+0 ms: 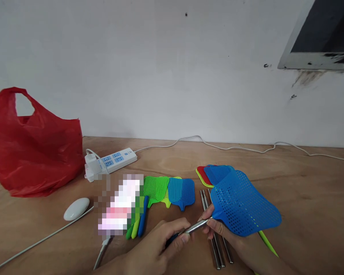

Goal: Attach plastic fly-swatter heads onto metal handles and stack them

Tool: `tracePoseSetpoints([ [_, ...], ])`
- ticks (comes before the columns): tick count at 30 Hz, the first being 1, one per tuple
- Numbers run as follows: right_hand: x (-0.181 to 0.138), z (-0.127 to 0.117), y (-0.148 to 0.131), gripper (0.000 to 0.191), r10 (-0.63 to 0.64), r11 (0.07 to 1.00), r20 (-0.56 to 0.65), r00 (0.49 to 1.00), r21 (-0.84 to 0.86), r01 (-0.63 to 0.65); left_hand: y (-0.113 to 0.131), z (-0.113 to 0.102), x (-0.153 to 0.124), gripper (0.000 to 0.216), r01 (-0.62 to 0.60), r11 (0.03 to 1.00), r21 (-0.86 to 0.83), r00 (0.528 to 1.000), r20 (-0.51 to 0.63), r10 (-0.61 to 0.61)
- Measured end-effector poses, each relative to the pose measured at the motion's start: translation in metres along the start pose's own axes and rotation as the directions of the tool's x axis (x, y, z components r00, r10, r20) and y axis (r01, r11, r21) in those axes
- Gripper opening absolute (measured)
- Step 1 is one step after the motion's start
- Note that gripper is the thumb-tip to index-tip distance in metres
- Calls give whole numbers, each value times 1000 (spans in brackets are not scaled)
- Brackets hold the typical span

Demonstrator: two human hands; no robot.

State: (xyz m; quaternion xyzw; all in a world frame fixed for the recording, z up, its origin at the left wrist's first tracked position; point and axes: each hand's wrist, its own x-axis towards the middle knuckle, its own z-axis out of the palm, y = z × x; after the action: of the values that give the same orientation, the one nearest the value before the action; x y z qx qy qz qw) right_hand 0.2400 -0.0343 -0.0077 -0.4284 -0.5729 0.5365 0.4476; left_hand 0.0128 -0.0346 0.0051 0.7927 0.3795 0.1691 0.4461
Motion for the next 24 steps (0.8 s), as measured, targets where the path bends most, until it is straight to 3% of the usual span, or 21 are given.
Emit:
tracePoseSetpoints([
  [11, 0, -3, 1, 25, -5, 1000, 44, 999, -24, 6, -2, 5, -3, 38, 30, 998, 54, 997, -73, -26],
  [24, 1, 3, -12, 28, 11, 1000, 45, 999, -28, -10, 5, 1, 3, 38, -52, 999, -14, 996, -68, 51],
])
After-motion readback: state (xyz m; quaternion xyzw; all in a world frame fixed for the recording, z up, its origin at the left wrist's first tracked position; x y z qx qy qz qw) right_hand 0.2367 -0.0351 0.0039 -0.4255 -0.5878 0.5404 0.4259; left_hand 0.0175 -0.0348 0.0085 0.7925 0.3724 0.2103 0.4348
